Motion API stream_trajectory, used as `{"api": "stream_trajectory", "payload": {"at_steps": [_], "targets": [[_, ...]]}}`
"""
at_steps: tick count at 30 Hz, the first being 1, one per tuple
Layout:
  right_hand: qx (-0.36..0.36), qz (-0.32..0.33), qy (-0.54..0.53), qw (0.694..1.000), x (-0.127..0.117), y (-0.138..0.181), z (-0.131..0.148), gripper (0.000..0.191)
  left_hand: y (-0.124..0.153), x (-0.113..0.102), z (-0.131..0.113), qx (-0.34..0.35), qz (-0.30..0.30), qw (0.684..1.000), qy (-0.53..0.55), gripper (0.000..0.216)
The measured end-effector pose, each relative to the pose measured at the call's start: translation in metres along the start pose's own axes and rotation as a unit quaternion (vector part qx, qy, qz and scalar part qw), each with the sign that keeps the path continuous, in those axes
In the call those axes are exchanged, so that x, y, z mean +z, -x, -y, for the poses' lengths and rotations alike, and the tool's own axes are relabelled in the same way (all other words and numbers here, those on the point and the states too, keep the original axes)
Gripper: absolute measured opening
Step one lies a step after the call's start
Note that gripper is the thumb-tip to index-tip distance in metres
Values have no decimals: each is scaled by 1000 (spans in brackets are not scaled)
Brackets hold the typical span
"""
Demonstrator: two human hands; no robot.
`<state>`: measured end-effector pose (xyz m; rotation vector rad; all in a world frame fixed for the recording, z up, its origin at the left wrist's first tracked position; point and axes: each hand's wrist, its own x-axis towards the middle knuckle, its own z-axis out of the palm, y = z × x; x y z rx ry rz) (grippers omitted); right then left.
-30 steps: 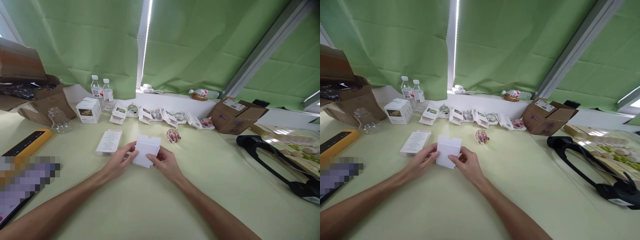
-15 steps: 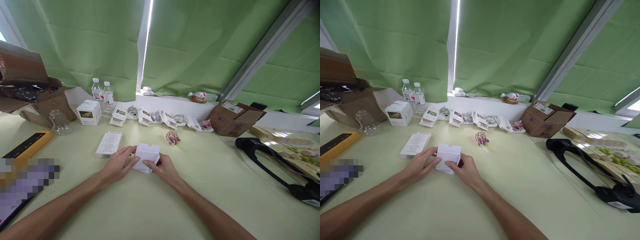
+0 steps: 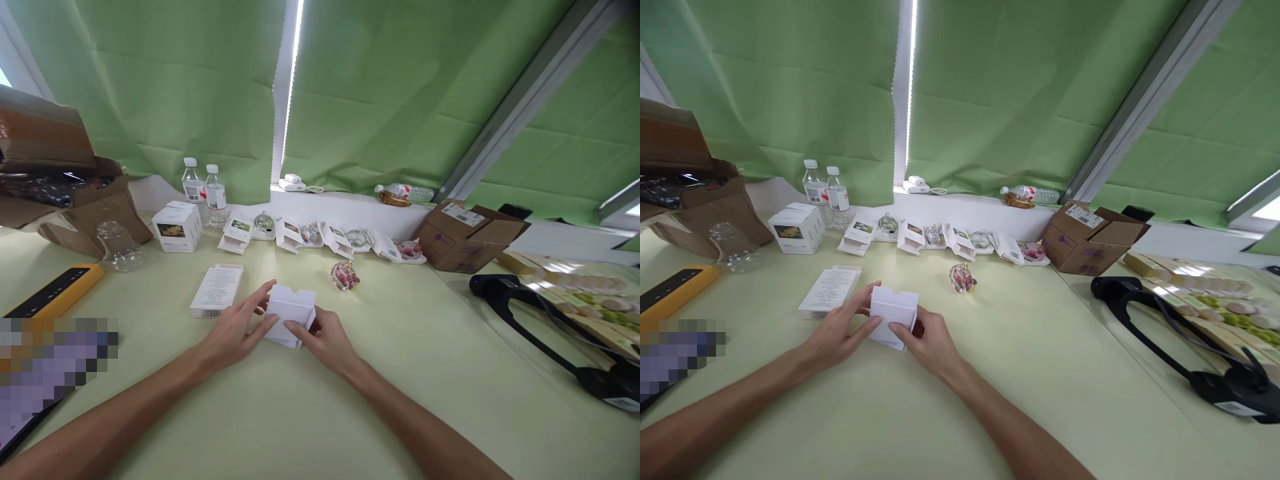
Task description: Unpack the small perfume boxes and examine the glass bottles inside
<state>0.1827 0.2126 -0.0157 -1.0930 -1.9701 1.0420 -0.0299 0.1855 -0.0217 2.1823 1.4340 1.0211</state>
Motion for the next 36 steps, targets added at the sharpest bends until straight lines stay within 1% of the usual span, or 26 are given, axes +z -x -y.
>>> {"api": "stream_trajectory", "payload": {"at_steps": [5, 7, 10, 12, 15, 20, 22, 24, 26, 28, 29, 31, 33, 36], "targets": [[1, 8, 12, 1000, 2, 0, -2, 34, 0, 3, 2, 96, -103, 989, 41, 40], [-3, 5, 22, 1000, 1, 0, -2, 34, 0, 3, 2, 120, -110, 986, 45, 35], [-5, -1, 34, 999, 1, 0, -2, 34, -1, 3, 3, 134, -87, 987, 35, 41], [-6, 0, 35, 999, 0, 0, -2, 34, -1, 4, 4, 128, -79, 988, 28, 47], [-5, 4, 32, 999, 0, 0, -2, 33, 1, 5, 7, 113, -68, 991, 26, 50], [-4, 3, 28, 1000, 1, 0, -1, 33, 1, 1, 4, 55, -47, 997, -5, 54], [-3, 3, 24, 1000, 1, 0, 0, 32, -1, -4, 0, 28, -51, 998, -28, 51], [1, -1, 22, 1000, 0, 0, 0, 32, -4, -10, -1, -5, -64, 996, -56, 42], [5, -7, 24, 1000, 0, 1, 1, 32, -7, -14, 1, -38, -71, 993, -84, 34], [6, -8, 25, 1000, -1, 1, 2, 33, -11, -17, 7, -59, -73, 990, -107, 33], [4, -8, 26, 1000, -1, 1, 3, 33, -13, -18, 11, -60, -75, 988, -123, 33], [1, -7, 26, 1000, -1, 1, 3, 32, -16, -18, 18, -51, -96, 979, -173, 33], [0, -6, 30, 1000, -1, 1, 3, 32, -18, -18, 23, -36, -98, 972, -210, 32], [-2, -5, 34, 999, 0, 2, 2, 32, -17, -19, 26, -12, -108, 952, -286, 34]]}}
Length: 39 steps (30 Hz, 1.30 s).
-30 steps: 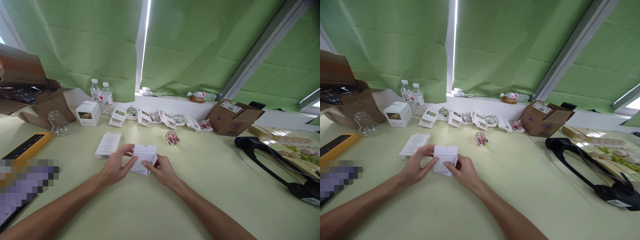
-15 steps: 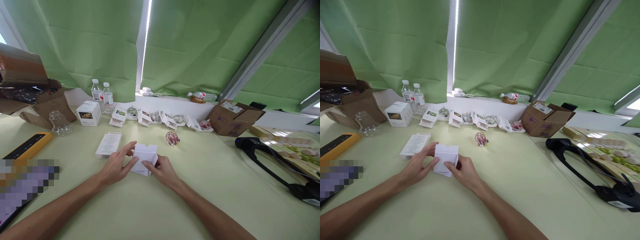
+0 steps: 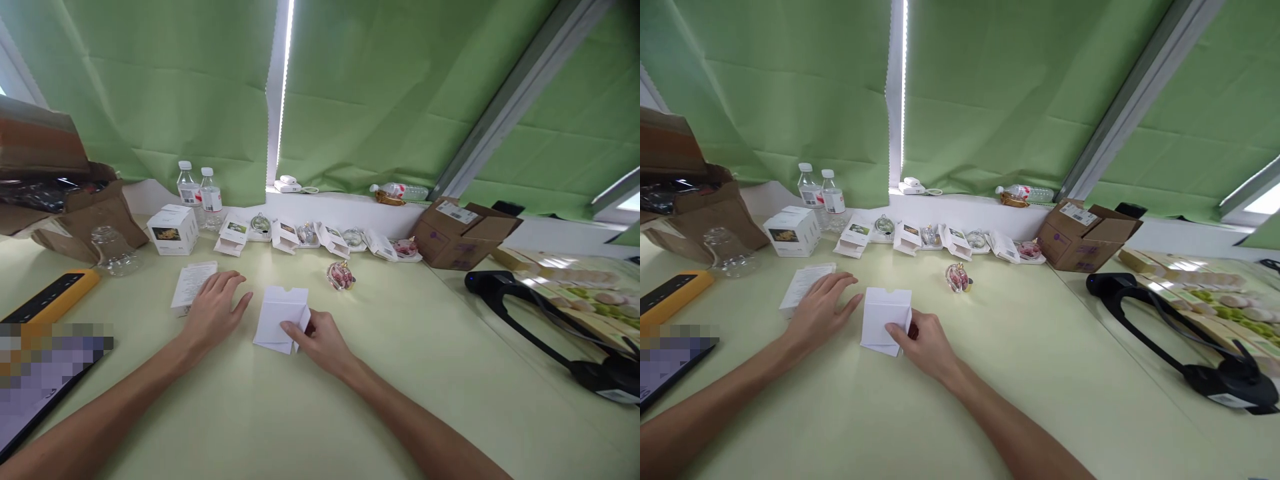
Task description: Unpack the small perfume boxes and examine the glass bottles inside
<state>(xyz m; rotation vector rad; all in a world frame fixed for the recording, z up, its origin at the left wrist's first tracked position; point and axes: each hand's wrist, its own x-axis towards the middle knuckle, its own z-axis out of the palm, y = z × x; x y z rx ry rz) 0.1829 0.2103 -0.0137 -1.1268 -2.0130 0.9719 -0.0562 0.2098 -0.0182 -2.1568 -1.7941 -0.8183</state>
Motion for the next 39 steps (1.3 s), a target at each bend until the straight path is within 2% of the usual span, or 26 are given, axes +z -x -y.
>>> {"api": "stream_trajectory", "payload": {"at_steps": [5, 8, 14, 18, 20, 23, 30, 34, 39], "targets": [[-3, 3, -1, 1000, 0, 0, -1, 31, 9, 5, 7, -29, -19, 990, -138, 59], [1, 4, -4, 1000, 0, 1, -1, 32, 11, 7, 11, -36, 5, 987, -159, 56], [-4, 0, 5, 1000, 0, 0, -1, 33, 5, -7, 0, -4, 27, 992, -125, 45], [-4, 0, 1, 1000, 1, 1, -2, 32, 3, -15, -9, 41, 23, 997, -58, 35], [-2, -1, 2, 1000, 1, 1, -2, 33, 4, -13, -9, 62, 29, 998, -16, 31], [-4, -1, 6, 1000, 1, 0, -2, 34, 6, -5, -7, 58, 42, 997, 22, 33], [-7, -1, 10, 1000, 1, 0, -2, 33, 12, 12, 1, 54, 50, 997, -27, 55], [-9, -4, 13, 1000, 2, 0, -3, 33, 8, 8, 1, 73, 65, 995, 4, 48], [-2, 3, 9, 1000, 2, 1, -4, 33, 3, -7, -6, 89, 95, 990, 61, 34]]}}
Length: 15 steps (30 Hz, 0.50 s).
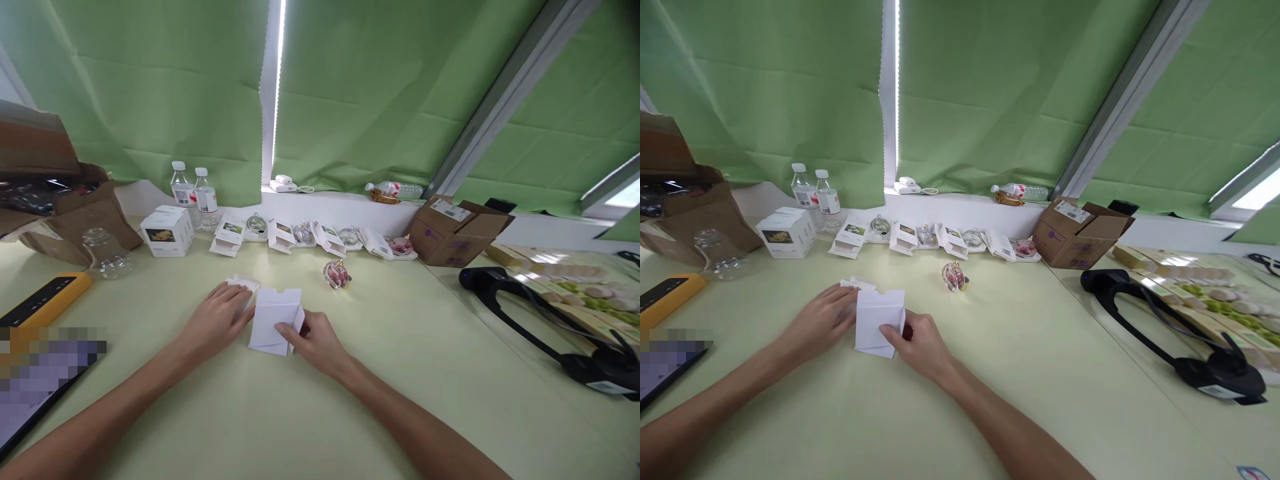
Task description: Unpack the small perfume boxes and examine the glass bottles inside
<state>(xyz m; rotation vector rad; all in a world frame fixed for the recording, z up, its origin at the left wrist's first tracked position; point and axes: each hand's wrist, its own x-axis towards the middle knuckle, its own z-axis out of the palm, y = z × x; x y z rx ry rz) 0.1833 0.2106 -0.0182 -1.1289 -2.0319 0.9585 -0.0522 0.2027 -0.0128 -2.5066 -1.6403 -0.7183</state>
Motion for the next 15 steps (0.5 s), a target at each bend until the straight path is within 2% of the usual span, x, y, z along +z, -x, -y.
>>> {"api": "stream_trajectory", "payload": {"at_steps": [8, 15], "targets": [[5, 2, -30, 1000, -1, -1, 4, 30, -2, -11, -7, -11, 35, 996, 80, 27], [5, 0, -29, 1000, 0, -1, 4, 30, -1, -8, -9, 6, 26, 997, 71, 26]]}}
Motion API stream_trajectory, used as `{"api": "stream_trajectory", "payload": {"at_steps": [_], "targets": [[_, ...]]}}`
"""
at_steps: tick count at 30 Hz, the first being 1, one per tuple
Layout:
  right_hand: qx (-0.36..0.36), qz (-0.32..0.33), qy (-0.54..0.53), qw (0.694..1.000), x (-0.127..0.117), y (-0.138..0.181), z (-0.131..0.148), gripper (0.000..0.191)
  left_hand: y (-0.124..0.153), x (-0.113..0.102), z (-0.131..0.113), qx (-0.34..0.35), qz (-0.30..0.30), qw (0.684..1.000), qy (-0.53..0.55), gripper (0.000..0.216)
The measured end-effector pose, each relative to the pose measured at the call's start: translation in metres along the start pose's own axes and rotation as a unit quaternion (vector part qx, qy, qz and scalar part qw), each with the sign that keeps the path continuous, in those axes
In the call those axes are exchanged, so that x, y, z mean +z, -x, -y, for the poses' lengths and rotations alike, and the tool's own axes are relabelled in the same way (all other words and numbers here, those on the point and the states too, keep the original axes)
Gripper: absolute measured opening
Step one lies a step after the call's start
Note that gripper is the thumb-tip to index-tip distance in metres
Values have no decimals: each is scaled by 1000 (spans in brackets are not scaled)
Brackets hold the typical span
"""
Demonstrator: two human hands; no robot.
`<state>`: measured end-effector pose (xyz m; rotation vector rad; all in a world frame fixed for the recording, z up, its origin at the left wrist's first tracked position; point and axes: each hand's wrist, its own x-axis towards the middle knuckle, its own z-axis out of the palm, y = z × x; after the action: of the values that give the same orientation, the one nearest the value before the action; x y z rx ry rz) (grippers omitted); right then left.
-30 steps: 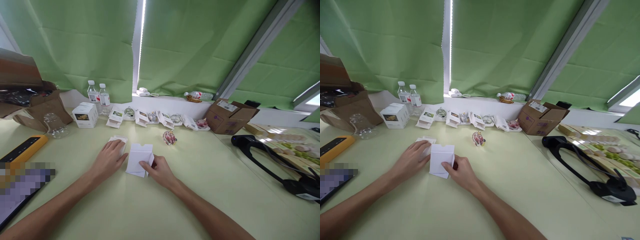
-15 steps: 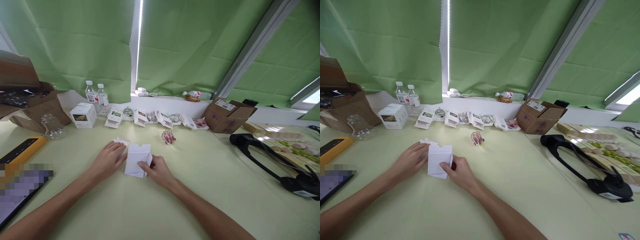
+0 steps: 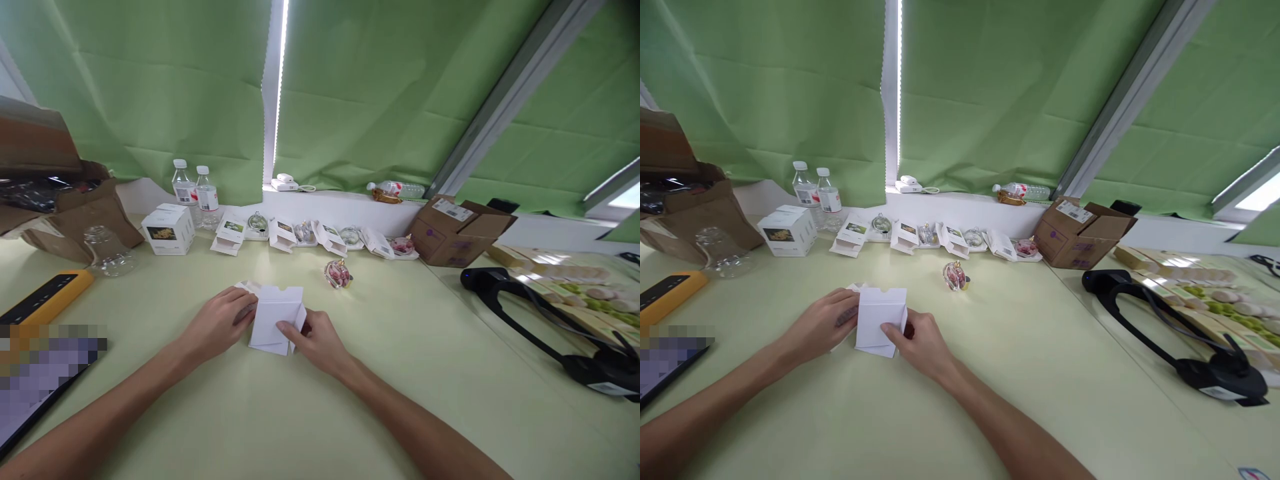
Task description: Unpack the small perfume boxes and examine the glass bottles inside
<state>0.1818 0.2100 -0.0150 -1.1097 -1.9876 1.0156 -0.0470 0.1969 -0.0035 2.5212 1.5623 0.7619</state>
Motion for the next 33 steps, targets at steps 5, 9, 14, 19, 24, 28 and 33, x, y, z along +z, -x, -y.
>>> {"api": "stream_trajectory", "payload": {"at_steps": [5, 9, 14, 19, 24, 28, 33], "targets": [[-6, 2, 15, 1000, 1, 0, -1, 31, 1, 3, 2, 0, -6, 1000, 1, 28], [-12, 3, 27, 1000, 1, 1, -2, 31, 2, 6, 3, -10, 2, 1000, -4, 33], [-14, 3, 28, 999, 1, 1, -3, 31, 1, 8, 5, -27, 17, 999, -16, 35], [-14, 4, 30, 999, 2, 0, -4, 31, 0, 7, 5, -28, 8, 999, -22, 37], [-15, 5, 32, 999, 1, 0, -3, 31, 1, 8, 6, -33, 14, 999, -23, 38], [-12, 6, 37, 999, 1, 0, -2, 31, 2, 9, 6, -37, 14, 999, -27, 37], [-8, 11, 36, 999, 2, 1, -3, 32, 2, 9, 6, -38, 6, 999, -26, 35]]}}
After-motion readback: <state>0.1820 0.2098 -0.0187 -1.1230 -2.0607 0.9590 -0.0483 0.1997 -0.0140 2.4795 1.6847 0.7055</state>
